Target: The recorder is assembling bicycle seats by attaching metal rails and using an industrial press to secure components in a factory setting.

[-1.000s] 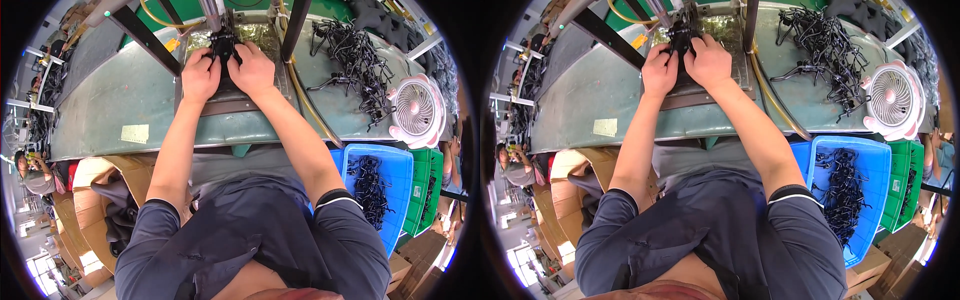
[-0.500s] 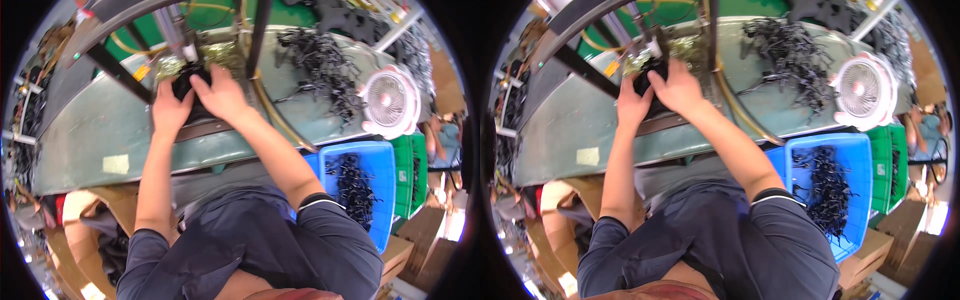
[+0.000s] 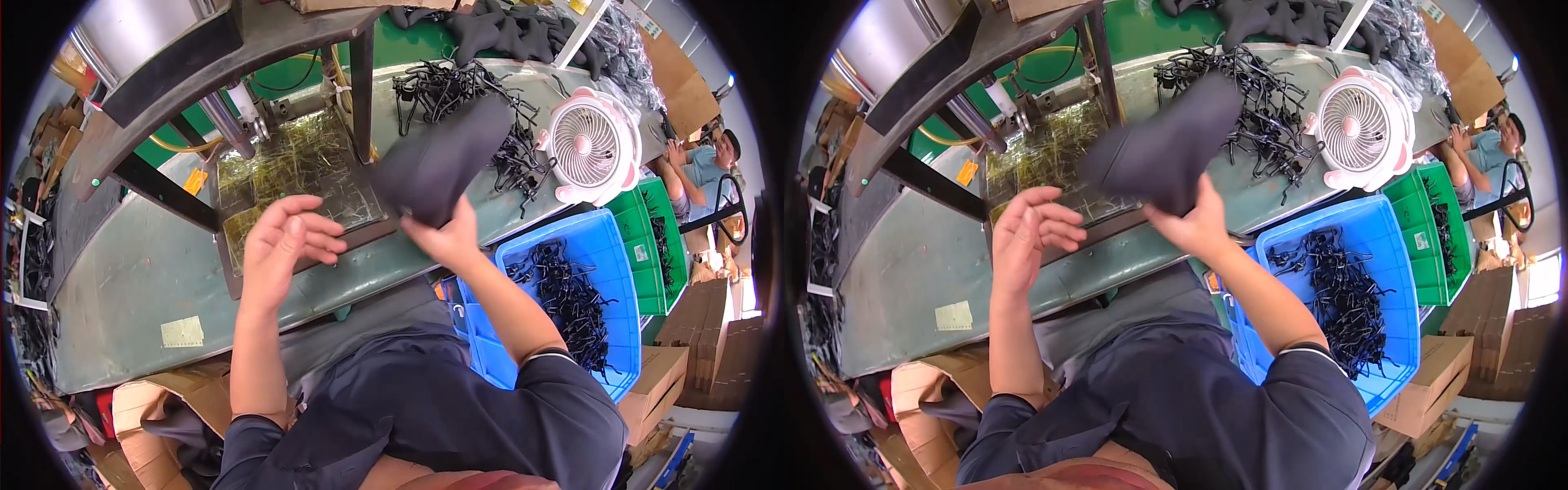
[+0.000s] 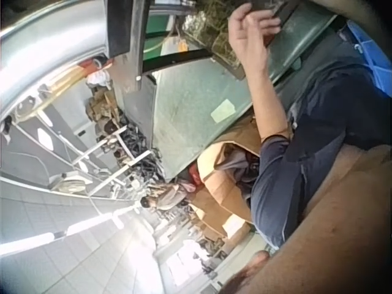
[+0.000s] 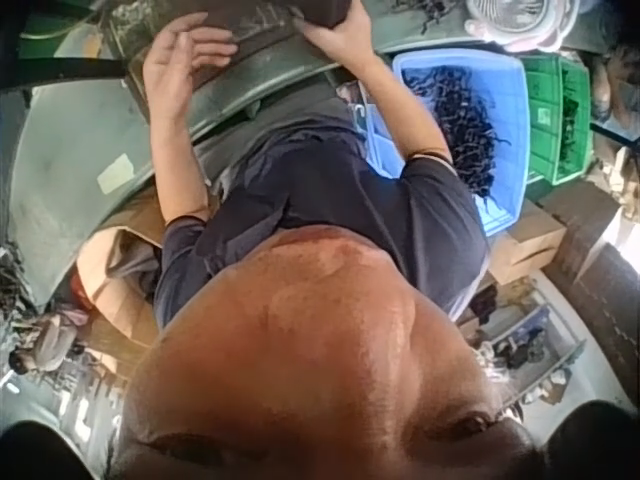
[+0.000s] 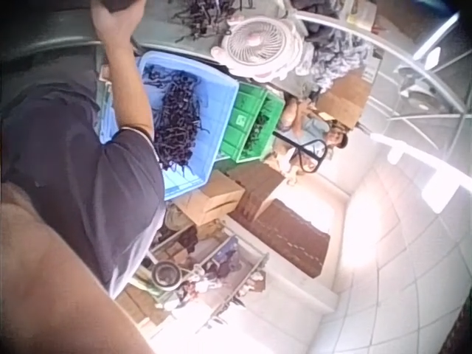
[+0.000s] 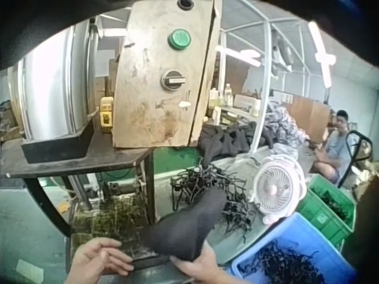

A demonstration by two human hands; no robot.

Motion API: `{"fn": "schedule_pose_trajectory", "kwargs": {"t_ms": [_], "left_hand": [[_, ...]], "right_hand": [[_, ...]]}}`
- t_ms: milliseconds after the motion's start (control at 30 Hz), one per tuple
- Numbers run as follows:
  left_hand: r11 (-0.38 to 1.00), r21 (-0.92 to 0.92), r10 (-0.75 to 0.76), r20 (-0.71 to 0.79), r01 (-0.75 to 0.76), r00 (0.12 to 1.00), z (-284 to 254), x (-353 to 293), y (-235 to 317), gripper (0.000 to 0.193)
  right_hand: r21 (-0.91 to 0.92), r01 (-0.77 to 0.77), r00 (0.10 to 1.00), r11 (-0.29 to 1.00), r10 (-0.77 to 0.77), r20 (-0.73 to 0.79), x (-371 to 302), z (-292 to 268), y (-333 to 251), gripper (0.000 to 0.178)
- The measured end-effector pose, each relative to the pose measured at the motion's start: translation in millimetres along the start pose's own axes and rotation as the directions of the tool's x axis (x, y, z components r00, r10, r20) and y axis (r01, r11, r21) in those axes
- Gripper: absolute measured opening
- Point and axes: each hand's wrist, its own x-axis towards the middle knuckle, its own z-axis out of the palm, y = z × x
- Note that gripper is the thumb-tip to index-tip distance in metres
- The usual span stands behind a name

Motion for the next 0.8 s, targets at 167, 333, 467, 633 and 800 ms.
{"fn": "schedule_pose_trajectory", "kwargs": {"t_ms": [167, 333, 467, 633, 800], "left_hand": [[0.975, 0.223, 0.011, -0.047, -0.001, 0.999, -12, -7, -11, 0.034], [0.948, 0.312, -0.055, -0.018, 0.058, 0.998, -5, -29, -21, 0.028], [0.895, 0.446, 0.093, -0.219, 0.015, 0.971, -36, -94, -22, 0.027], [0.815, 0.547, 0.25, -0.63, 0.192, 0.735, -70, -207, -29, 0.022], [0.545, 0.673, 0.505, -0.74, 0.5, 0.445, -60, -300, 5, 0.019]], "right_hand": [[0.166, -0.323, 0.927, 0.932, 0.347, -0.144, 124, -48, -47, 0.045], [0.261, -0.284, 0.909, 0.923, 0.346, -0.233, 242, -70, -1, 0.052], [-0.157, -0.034, 0.998, 0.987, 0.026, -0.058, 164, -17, -4, 0.039], [-0.177, 0.361, 0.92, 0.916, -0.319, 0.227, 70, 25, -37, 0.015], [0.213, 0.51, 0.576, 0.833, -0.515, 0.635, 23, 133, -51, 0.014]]}}
